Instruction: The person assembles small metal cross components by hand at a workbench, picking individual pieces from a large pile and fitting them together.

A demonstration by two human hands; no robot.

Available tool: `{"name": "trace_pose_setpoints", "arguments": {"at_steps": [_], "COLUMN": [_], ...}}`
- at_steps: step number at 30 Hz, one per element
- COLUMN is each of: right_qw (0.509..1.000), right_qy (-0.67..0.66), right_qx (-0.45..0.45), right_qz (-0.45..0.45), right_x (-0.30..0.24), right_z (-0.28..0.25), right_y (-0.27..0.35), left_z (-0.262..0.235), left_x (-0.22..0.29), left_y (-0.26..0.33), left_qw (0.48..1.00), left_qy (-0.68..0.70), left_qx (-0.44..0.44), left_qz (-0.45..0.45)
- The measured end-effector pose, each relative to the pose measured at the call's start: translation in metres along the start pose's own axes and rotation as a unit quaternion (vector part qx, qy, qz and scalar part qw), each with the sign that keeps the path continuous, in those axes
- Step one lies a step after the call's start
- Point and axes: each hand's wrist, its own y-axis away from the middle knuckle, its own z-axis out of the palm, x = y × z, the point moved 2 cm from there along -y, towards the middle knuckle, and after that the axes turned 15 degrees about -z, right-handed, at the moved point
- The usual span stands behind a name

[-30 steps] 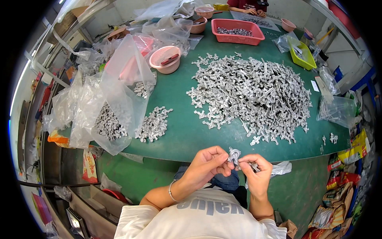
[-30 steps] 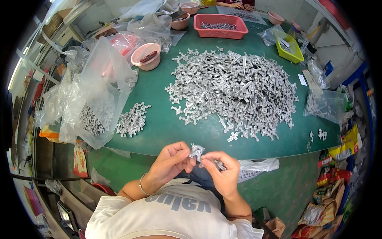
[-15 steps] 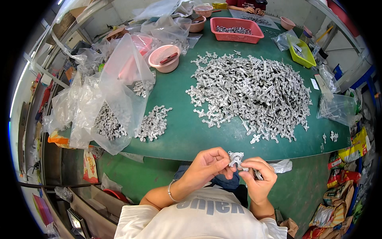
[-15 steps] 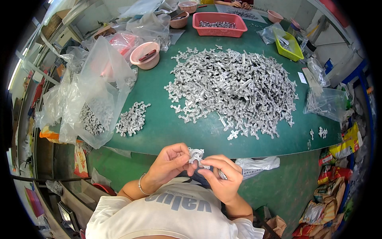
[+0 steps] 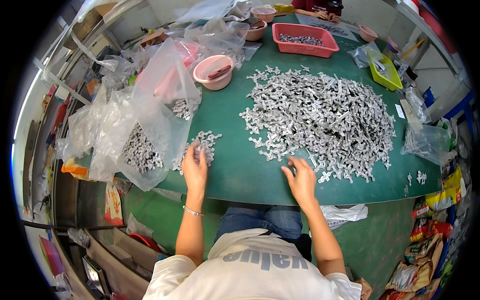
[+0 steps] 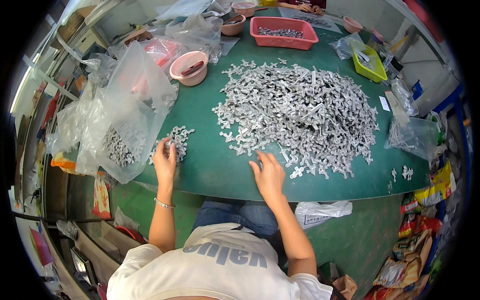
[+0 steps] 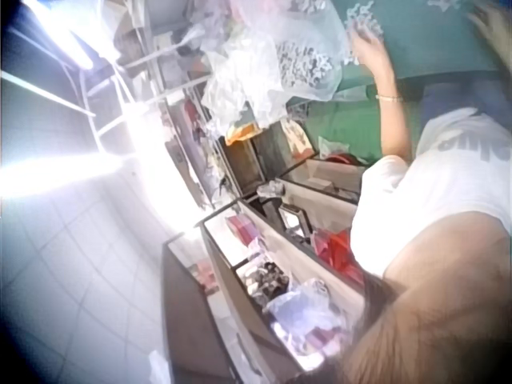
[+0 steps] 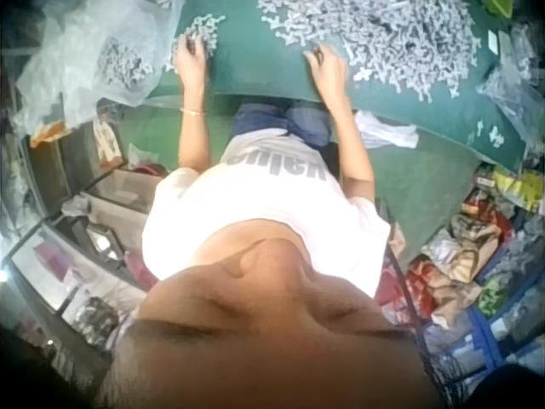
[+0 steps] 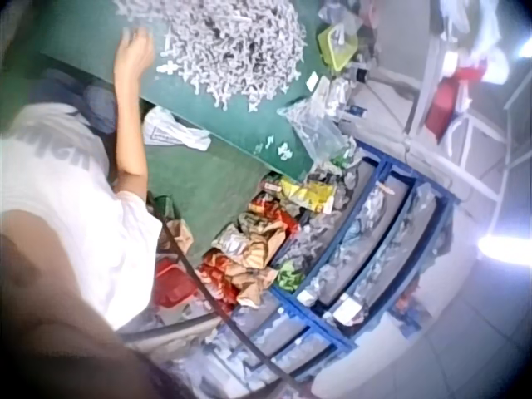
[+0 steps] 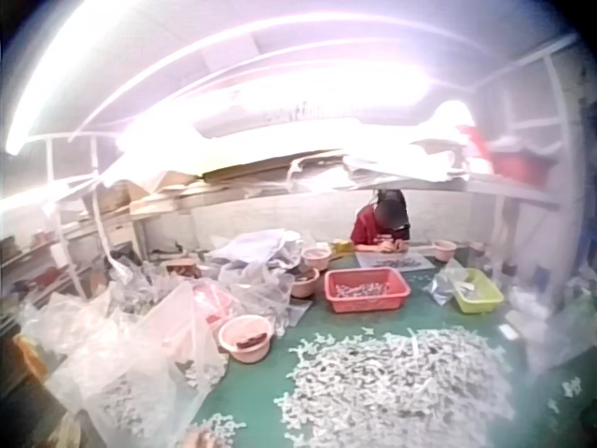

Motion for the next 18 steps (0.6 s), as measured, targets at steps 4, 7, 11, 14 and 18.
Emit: {"name": "trace_pose_setpoints", "arguments": {"at_steps": [4, 7, 11, 14, 18], "right_qw": [0.978, 0.974, 0.996, 0.986, 0.899], "right_qy": [0.180, 0.202, 0.077, -0.112, -0.344], "right_qx": [-0.095, -0.100, 0.019, 0.058, 0.018], "right_qz": [0.035, 0.003, 0.030, 0.110, 0.271], "right_x": [0.005, 0.007, 0.012, -0.003, -0.041], "right_z": [0.029, 0.029, 0.003, -0.014, -0.032], "right_y": [-0.014, -0.015, -0.008, -0.001, 0.011], "left_z": [-0.006, -0.011, -0.010, 0.002, 0.015], "left_x": [-0.002, 0.002, 0.016, 0.044, 0.086], "left_y": [-0.004, 0.003, 0.019, 0.043, 0.085], "left_qw": [0.993, 0.991, 0.981, 0.986, 0.915], "left_qy": [-0.117, -0.122, -0.110, 0.053, 0.231], "left_qx": [0.006, 0.051, 0.110, -0.109, -0.330], "left_qz": [-0.019, 0.000, 0.117, 0.117, 0.014]}}
